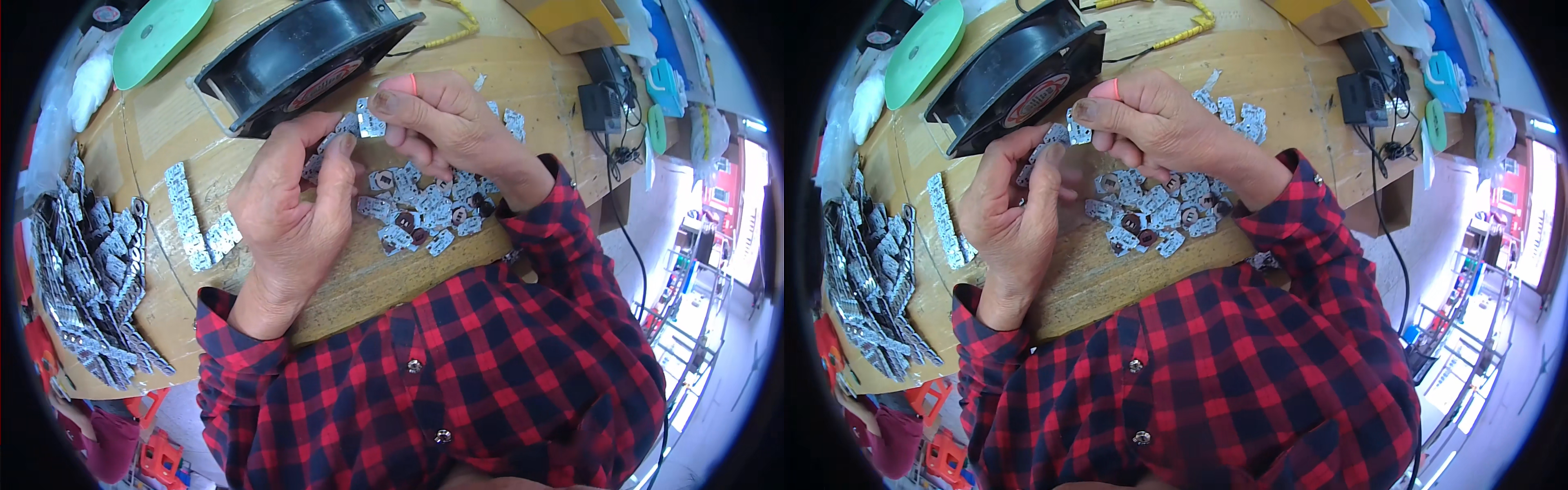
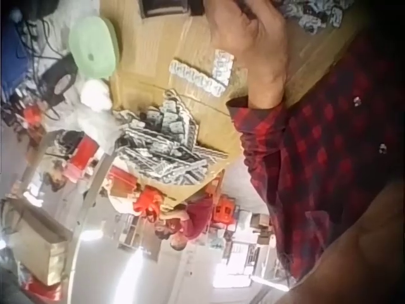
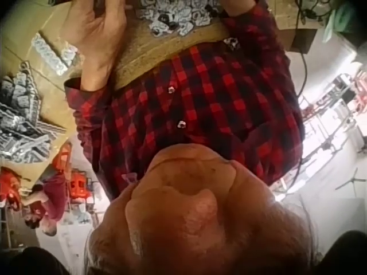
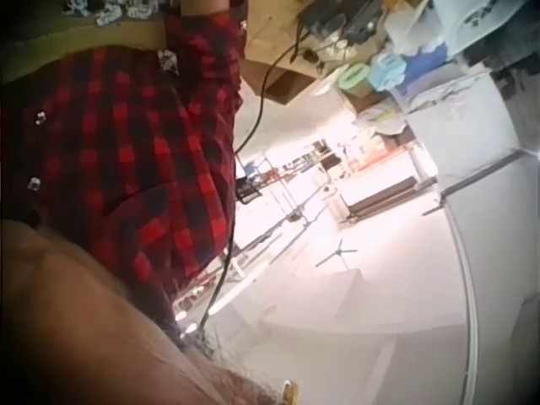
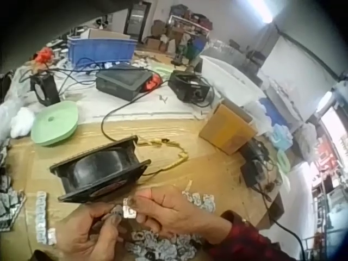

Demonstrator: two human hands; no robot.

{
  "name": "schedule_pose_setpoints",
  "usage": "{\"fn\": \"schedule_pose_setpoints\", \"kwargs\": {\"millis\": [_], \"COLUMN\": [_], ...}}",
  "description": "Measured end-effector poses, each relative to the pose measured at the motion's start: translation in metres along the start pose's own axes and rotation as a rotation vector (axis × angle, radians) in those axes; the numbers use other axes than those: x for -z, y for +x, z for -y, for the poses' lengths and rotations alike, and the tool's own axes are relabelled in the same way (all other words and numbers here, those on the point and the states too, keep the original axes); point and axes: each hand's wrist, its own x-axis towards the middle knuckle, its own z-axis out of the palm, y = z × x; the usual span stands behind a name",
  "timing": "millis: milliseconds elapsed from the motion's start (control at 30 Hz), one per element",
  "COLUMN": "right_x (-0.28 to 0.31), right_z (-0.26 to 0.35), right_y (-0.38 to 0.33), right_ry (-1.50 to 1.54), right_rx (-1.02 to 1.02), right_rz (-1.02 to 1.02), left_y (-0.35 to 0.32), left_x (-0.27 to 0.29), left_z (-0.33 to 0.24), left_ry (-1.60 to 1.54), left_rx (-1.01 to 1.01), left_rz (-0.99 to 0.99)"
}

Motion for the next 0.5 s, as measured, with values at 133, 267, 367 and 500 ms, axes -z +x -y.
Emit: {"fn": "schedule_pose_setpoints", "kwargs": {"millis": [133, 267, 367, 500], "right_x": [0.0, 0.0, 0.001, 0.002], "right_z": [-0.002, -0.001, -0.002, 0.0], "right_y": [0.002, 0.002, 0.001, 0.0], "right_ry": [0.062, 0.04, 0.06, 0.071], "right_rx": [0.004, -0.015, -0.007, -0.014], "right_rz": [0.003, 0.014, 0.009, -0.009], "left_y": [0.0, 0.0, -0.001, 0.0], "left_x": [0.002, 0.003, 0.0, 0.004], "left_z": [0.004, 0.003, -0.002, -0.011], "left_ry": [0.007, 0.007, -0.084, -0.306], "left_rx": [-0.021, -0.007, 0.079, 0.343], "left_rz": [-0.015, 0.002, -0.011, 0.06]}}
